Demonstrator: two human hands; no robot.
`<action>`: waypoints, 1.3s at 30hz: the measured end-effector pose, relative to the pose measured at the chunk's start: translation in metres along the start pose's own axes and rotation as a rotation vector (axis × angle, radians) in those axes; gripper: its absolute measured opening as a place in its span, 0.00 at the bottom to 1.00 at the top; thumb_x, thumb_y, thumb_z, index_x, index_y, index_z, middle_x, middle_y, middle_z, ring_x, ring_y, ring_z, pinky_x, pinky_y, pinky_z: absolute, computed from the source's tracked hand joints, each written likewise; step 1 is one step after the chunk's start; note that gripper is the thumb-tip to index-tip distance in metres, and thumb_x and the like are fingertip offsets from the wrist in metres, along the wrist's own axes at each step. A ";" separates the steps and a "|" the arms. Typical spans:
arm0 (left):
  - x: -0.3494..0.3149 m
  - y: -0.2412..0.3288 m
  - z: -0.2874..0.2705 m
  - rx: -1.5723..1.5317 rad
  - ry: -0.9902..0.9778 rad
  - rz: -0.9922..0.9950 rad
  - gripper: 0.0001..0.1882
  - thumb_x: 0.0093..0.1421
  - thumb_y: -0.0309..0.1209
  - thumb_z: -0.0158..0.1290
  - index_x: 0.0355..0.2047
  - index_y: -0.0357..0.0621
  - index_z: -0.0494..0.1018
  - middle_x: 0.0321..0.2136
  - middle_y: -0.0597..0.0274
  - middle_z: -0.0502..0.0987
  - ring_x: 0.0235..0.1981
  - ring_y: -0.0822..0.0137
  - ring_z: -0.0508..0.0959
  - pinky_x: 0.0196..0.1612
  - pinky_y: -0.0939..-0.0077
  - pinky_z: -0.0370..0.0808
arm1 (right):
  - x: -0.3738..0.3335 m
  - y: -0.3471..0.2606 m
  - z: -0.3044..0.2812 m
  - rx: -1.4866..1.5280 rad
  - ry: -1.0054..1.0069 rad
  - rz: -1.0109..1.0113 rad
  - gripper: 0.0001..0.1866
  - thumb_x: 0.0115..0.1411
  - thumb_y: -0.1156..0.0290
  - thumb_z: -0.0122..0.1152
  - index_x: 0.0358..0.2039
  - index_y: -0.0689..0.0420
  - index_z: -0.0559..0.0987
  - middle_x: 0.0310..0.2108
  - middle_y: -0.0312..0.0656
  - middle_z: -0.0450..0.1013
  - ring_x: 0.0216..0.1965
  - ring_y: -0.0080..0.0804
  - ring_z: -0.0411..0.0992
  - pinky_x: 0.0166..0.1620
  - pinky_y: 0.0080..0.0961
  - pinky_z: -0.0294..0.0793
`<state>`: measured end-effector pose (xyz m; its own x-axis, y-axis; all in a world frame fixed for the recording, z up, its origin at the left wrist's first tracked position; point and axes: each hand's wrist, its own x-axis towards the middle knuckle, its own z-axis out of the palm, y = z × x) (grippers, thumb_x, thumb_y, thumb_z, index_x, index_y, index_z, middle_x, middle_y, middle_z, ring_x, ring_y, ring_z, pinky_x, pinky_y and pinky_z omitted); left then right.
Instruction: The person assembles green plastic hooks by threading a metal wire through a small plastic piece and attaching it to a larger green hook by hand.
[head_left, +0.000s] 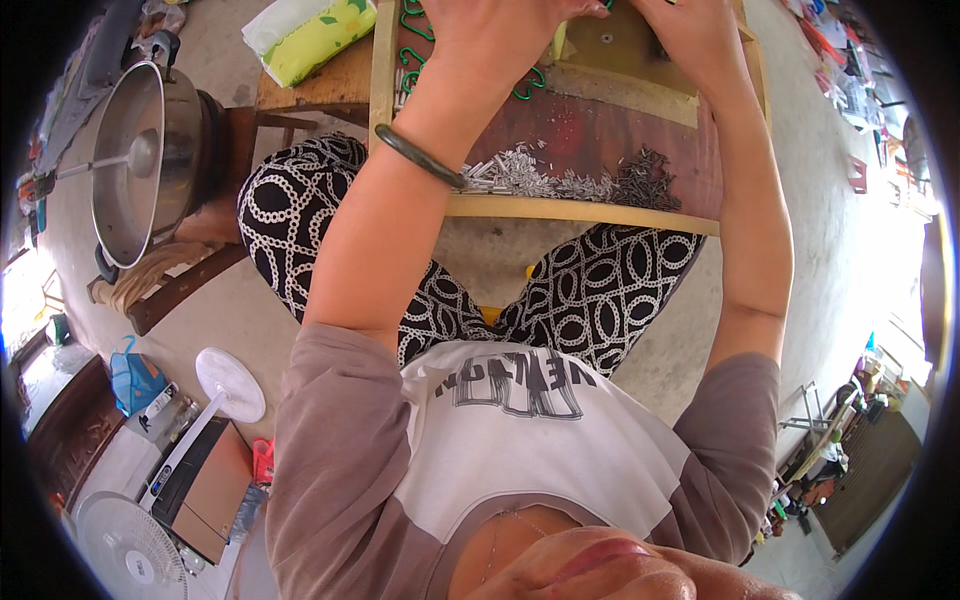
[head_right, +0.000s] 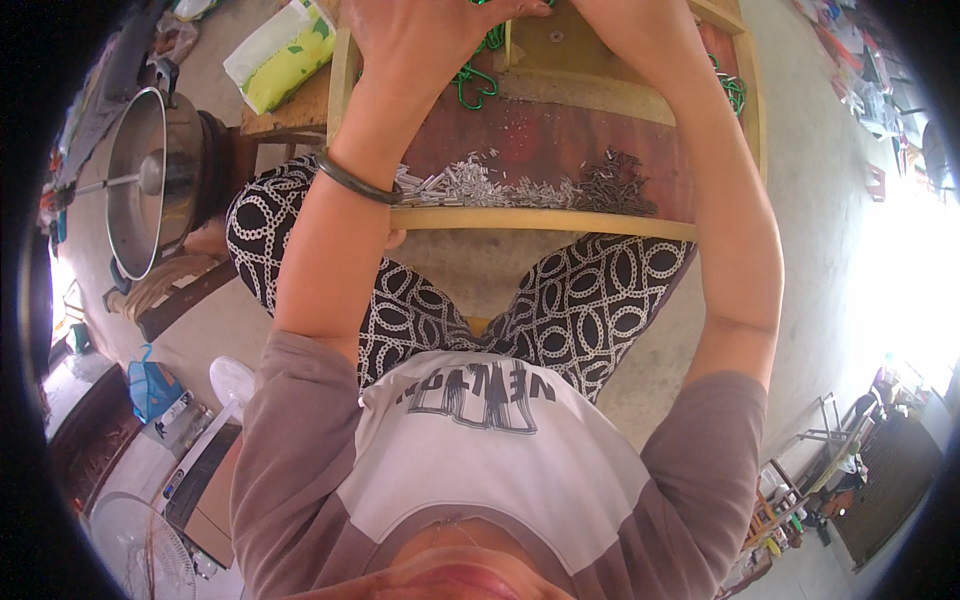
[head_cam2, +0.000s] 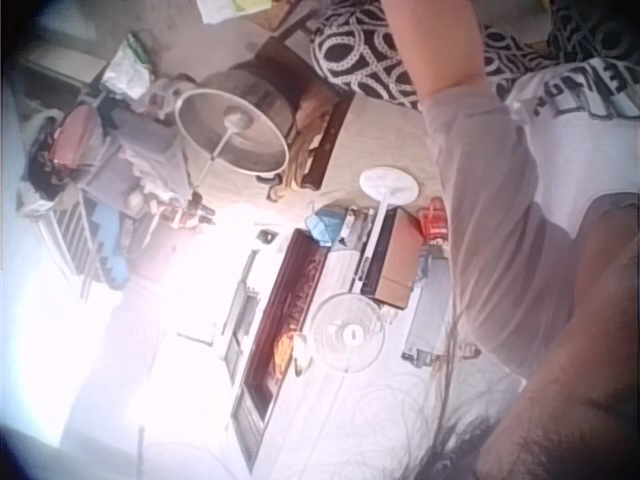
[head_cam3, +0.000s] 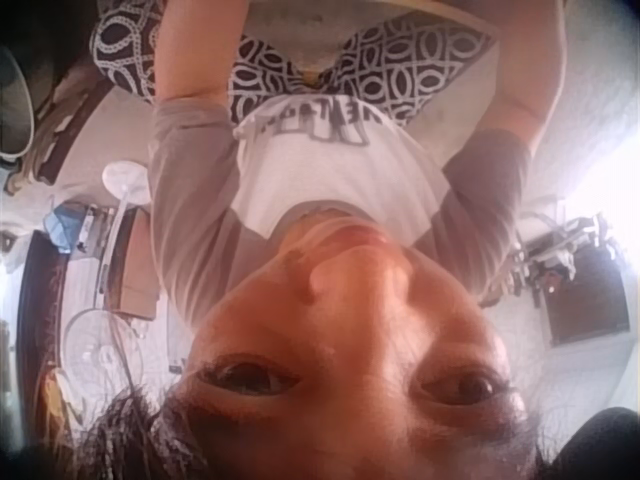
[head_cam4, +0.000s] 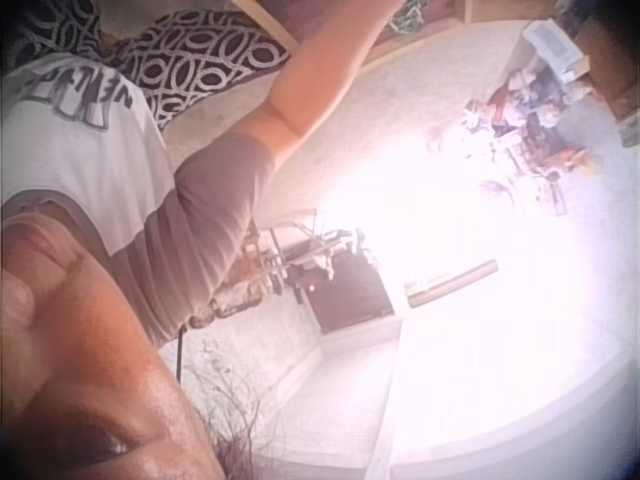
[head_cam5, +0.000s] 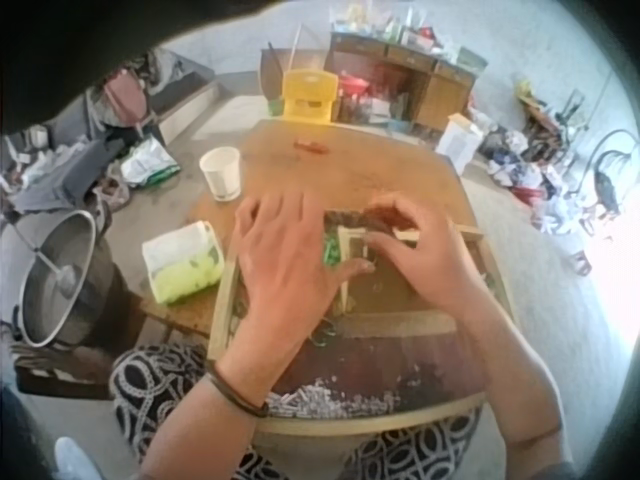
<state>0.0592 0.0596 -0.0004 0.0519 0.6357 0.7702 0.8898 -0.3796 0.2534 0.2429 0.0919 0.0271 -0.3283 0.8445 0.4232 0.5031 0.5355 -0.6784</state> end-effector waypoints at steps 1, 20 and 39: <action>0.000 0.000 0.000 -0.002 0.001 0.001 0.34 0.37 0.47 0.75 0.39 0.42 0.73 0.36 0.57 0.74 0.44 0.54 0.73 0.54 0.58 0.64 | 0.003 0.002 -0.001 -0.029 -0.024 -0.004 0.12 0.59 0.79 0.67 0.44 0.63 0.80 0.42 0.44 0.81 0.46 0.29 0.79 0.51 0.27 0.75; 0.001 0.000 0.000 -0.019 0.011 0.012 0.33 0.38 0.47 0.73 0.38 0.42 0.73 0.35 0.56 0.74 0.44 0.53 0.72 0.54 0.57 0.65 | -0.012 -0.001 0.002 -0.463 0.129 -0.437 0.16 0.56 0.76 0.68 0.47 0.59 0.80 0.48 0.49 0.77 0.48 0.54 0.76 0.50 0.39 0.76; -0.001 -0.002 0.002 -0.003 0.012 0.022 0.30 0.37 0.42 0.75 0.37 0.44 0.73 0.35 0.57 0.75 0.43 0.54 0.73 0.53 0.58 0.65 | -0.001 -0.016 0.002 -0.617 0.066 -0.603 0.08 0.53 0.78 0.65 0.34 0.59 0.78 0.44 0.45 0.75 0.42 0.49 0.75 0.46 0.40 0.73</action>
<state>0.0578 0.0611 -0.0024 0.0664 0.6190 0.7826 0.8871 -0.3956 0.2376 0.2336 0.0823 0.0359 -0.6413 0.4029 0.6529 0.6081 0.7859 0.1123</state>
